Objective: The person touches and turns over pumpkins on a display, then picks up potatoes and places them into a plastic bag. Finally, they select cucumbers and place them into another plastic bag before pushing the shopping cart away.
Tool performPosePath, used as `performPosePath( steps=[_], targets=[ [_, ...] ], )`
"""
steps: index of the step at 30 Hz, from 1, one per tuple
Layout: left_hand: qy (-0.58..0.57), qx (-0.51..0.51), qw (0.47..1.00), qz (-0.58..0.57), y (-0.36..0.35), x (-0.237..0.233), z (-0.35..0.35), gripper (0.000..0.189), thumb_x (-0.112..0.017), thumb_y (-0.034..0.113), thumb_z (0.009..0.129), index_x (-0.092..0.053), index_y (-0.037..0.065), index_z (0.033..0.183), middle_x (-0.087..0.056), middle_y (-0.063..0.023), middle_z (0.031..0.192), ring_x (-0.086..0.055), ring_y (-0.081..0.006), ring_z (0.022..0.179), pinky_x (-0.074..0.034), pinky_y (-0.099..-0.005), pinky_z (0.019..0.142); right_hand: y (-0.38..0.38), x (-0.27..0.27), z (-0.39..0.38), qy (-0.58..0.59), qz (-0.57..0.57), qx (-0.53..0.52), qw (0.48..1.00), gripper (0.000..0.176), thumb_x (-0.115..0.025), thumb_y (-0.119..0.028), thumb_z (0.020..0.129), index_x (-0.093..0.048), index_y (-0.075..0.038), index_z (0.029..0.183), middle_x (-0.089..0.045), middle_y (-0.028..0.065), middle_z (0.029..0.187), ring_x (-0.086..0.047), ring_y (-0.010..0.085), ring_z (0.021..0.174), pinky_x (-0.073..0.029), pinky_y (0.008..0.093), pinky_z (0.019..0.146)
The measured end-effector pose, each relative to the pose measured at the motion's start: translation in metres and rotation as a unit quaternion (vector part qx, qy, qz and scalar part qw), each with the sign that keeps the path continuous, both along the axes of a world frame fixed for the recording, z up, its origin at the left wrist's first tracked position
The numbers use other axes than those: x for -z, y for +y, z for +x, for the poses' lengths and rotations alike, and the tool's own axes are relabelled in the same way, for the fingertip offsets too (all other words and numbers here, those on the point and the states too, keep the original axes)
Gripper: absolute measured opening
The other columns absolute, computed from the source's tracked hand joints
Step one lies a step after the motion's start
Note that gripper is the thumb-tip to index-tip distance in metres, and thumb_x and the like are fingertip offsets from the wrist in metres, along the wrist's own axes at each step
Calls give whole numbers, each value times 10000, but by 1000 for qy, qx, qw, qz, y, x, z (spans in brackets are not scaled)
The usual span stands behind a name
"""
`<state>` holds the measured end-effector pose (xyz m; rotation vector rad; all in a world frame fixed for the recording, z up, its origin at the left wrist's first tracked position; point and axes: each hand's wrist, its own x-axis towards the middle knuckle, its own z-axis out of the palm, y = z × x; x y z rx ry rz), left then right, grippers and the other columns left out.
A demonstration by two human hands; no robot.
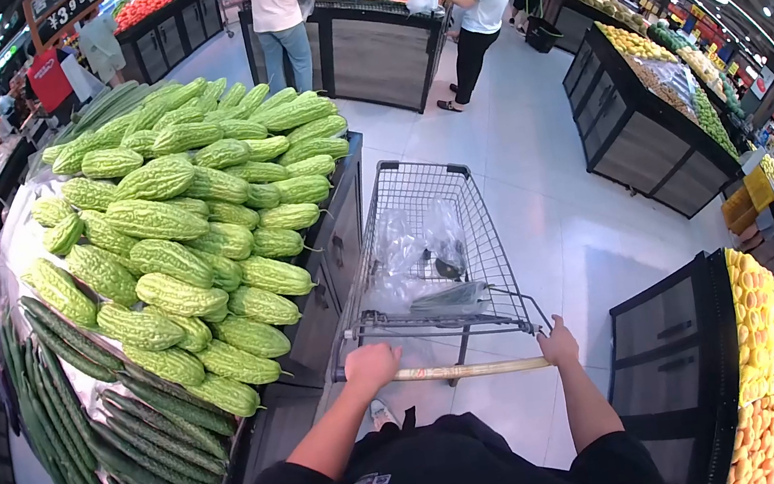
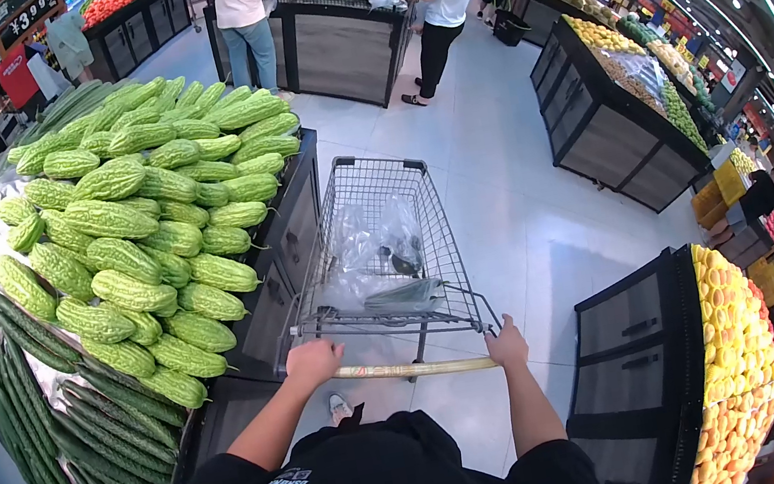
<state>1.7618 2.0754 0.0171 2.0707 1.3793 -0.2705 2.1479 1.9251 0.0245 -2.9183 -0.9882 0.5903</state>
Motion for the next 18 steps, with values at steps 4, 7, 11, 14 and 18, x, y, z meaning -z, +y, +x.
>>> performPosePath(
  steps=[4,7,11,14,18],
  targets=[
    [-23,35,999,-16,21,7,5,432,-505,464,980,-716,97,1067,-732,-158,1055,-697,-345,1009,-538,-476,871,26,0,13,-17,-79,-2,997,583,-629,-413,892,-552,-90,1371,-699,203,1194,-663,379,1125,-525,474,966],
    [-106,43,991,72,36,11,4,345,-599,395,942,-704,87,1054,-720,-122,989,-677,-337,1007,-532,-503,865,45,-1,23,-14,-103,17,994,489,-601,-392,910,-622,-84,1289,-693,199,1213,-663,368,1135,-527,466,966],
    [-108,-57,964,236,57,16,-4,350,-715,307,873,-650,82,1133,-627,-136,1081,-622,-350,1018,-530,-522,854,63,0,36,-16,-128,33,991,402,-556,-323,935,-650,-73,1235,-696,193,1208,-666,361,1137,-529,461,963],
    [-52,-103,978,171,67,10,4,496,-740,300,862,-558,73,1263,-538,-200,1243,-618,-394,1036,-541,-503,865,76,8,48,-32,-134,29,990,342,-531,-228,931,-675,-64,1194,-699,197,1198,-662,364,1148,-525,461,976],
    [-67,-156,980,102,89,18,21,493,-726,311,878,-533,59,1255,-518,-217,1248,-625,-427,1065,-545,-511,872,96,17,72,-37,-150,-19,988,327,-509,-189,948,-647,-50,1209,-703,188,1194,-671,355,1133,-543,447,937]
  ],
)
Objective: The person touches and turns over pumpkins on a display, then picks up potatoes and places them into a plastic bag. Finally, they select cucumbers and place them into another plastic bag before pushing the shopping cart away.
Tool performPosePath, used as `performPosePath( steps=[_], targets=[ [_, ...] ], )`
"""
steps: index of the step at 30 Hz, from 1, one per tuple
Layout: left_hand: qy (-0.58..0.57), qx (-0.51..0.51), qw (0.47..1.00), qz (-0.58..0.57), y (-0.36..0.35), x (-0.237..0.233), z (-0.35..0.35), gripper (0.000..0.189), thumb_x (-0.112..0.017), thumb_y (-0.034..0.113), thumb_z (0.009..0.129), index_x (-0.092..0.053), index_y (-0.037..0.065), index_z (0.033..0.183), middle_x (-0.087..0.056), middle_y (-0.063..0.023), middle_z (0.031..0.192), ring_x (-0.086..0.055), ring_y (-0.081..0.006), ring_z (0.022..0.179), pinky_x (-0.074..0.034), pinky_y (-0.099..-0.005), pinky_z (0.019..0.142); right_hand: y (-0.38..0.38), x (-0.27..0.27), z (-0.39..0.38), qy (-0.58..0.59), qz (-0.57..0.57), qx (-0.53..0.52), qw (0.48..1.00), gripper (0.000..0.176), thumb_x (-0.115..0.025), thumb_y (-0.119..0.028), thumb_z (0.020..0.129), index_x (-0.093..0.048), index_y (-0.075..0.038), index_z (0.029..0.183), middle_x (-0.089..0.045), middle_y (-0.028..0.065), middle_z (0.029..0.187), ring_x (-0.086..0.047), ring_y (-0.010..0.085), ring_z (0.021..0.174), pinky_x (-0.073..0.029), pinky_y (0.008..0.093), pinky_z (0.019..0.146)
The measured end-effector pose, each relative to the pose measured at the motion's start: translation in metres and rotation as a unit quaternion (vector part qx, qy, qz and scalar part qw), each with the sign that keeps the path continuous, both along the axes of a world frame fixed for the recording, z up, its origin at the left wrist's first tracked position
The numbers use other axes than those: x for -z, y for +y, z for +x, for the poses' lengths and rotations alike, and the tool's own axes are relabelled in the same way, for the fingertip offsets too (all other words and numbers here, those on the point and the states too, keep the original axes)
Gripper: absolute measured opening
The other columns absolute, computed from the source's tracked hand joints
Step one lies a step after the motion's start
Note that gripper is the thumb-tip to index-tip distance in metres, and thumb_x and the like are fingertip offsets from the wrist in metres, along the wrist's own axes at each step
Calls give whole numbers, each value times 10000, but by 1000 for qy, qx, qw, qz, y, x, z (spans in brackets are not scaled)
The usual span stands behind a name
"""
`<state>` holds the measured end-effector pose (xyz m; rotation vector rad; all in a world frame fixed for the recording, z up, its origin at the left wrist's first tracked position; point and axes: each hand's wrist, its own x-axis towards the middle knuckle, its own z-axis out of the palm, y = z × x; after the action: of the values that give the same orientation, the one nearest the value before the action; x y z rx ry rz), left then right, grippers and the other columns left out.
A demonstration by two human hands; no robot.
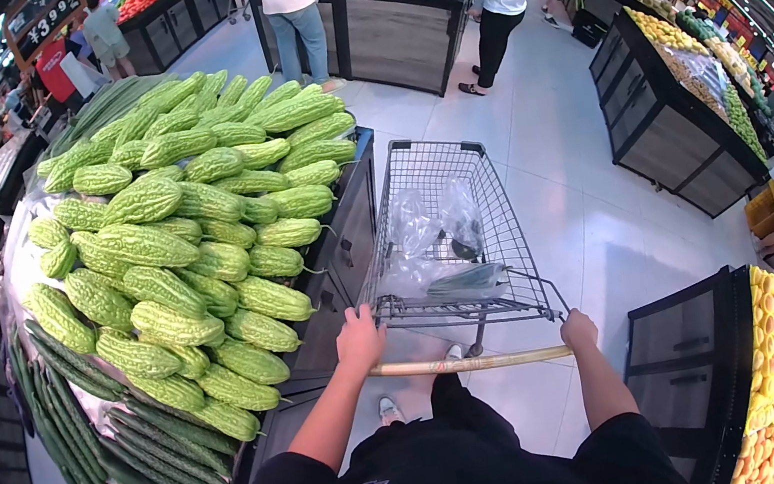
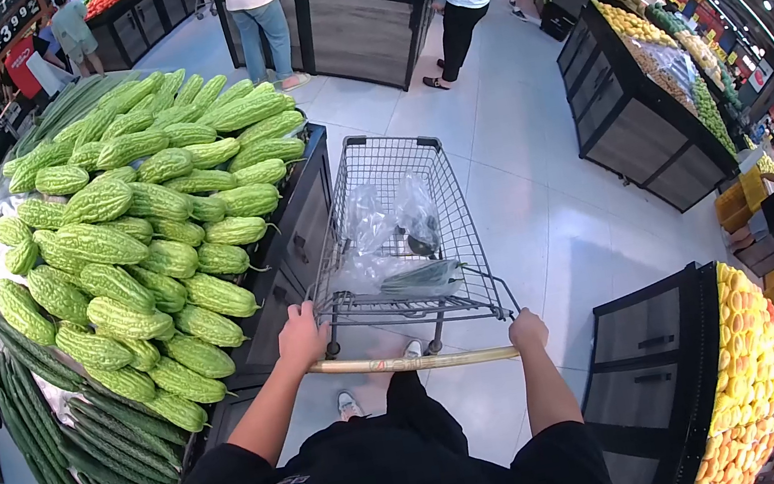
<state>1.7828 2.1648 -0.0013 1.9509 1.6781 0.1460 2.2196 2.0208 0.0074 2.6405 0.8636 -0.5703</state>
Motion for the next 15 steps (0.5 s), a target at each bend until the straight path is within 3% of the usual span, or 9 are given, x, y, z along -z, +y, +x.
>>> performPosePath(
  steps=[8,10,11,13,15],
  targets=[
    [71,15,997,24,22,4,46,429,-719,292,881,-588,47,1208,-528,-218,1231,-576,-406,1141,-541,-495,876,52,-7,36,23,48,-29,998,312,-547,-198,928,-605,-29,1184,-709,229,1125,-697,385,1047,-553,484,893],
    [20,92,977,191,28,-6,62,364,-719,227,876,-632,54,1184,-548,-209,1241,-541,-391,1173,-533,-476,885,62,0,53,35,50,-44,997,328,-559,-212,919,-596,-15,1179,-713,229,1099,-698,393,1033,-552,491,888],
    [-78,94,975,187,31,-10,73,337,-719,155,856,-656,59,1172,-593,-193,1194,-588,-383,1102,-531,-453,868,69,2,60,35,58,-47,997,335,-576,-248,924,-598,-23,1171,-713,228,1096,-698,394,1031,-552,495,887],
    [-263,127,953,75,40,-84,107,313,-703,99,862,-658,46,1167,-635,-151,1135,-620,-398,1036,-523,-420,904,82,-1,69,39,60,-60,996,344,-592,-283,929,-599,-31,1164,-714,226,1094,-697,395,1030,-552,498,886],
    [-279,243,903,217,41,-175,135,318,-690,92,869,-661,57,1183,-672,-132,1099,-653,-407,981,-527,-407,900,99,-8,81,47,53,-84,994,395,-583,-266,915,-567,-11,1217,-713,231,1095,-700,395,1021,-552,494,886]
  ],
)
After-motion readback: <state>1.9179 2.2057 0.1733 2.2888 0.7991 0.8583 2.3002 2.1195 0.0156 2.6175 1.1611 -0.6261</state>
